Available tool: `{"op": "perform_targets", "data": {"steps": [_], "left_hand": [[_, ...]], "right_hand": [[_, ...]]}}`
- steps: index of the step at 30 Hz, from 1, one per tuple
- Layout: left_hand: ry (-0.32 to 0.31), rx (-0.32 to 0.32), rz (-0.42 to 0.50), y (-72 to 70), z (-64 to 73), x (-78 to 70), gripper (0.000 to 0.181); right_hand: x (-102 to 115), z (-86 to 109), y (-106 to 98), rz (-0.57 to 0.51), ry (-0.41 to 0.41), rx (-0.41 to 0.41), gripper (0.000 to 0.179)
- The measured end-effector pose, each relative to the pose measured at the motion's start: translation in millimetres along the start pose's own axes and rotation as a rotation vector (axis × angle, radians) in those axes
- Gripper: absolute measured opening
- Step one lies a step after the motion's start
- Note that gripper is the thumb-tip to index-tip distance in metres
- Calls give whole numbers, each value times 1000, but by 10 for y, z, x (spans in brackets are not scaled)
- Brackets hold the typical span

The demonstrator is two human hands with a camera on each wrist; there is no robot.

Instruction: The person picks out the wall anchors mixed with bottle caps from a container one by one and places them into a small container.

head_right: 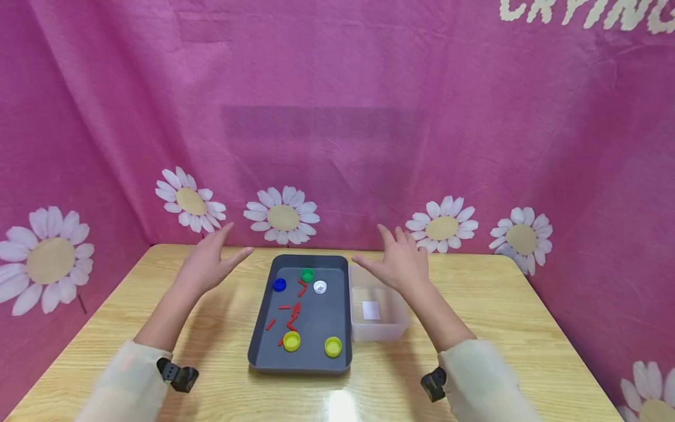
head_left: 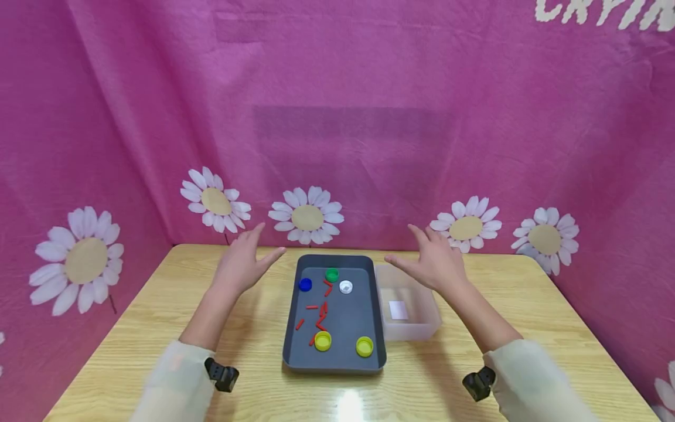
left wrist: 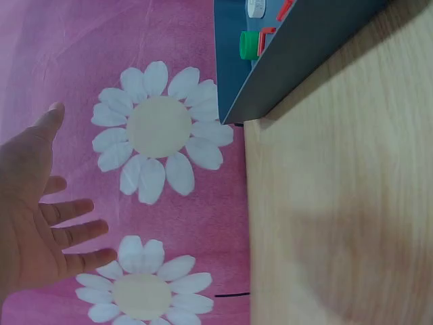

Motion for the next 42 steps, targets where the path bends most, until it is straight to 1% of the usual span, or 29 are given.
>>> {"op": "perform_targets", "data": {"steps": [5,8,13,15,20,25,29,32,35,38,42], "left_hand": [[-11,-7,94,60,55,110,78],[-14,-12,130,90,98,168,76],[-41,-12,212,159,165,268,72],[-56,-12,245,200,186,312,70],[-63,-24,291,307,226,392,65],[-72,-22,336,427,254,411,62],[-78,-15,370,515,272,410,58],[-81,-16,397,569,281,415,56],[-96,-12,419,624,292,433,54],[-115,-2,429,682,302,453,54],[-124,-7,449,734,317,462,53]], "right_hand": [[14,11,67,-51,-25,-20,88],[29,21,90,-80,-41,-42,84],[58,62,140,-157,-72,-72,74],[77,83,184,-198,-86,-73,70],[157,130,351,-295,-133,-54,62],[270,155,496,-370,-177,-39,56],[386,176,550,-403,-212,-43,52],[466,188,592,-430,-222,-31,49],[545,195,645,-443,-229,-12,46],[635,196,684,-450,-262,-6,44],[729,195,724,-437,-283,3,42]]}}
Point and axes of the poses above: each hand's wrist, its own z-axis away from the middle knuckle, its own y-axis out of the palm, x = y × z, the point moved 6 cm from there along -z, towards the middle knuckle, and after that the axes turned 10 degrees about z, right-handed, at the moved point
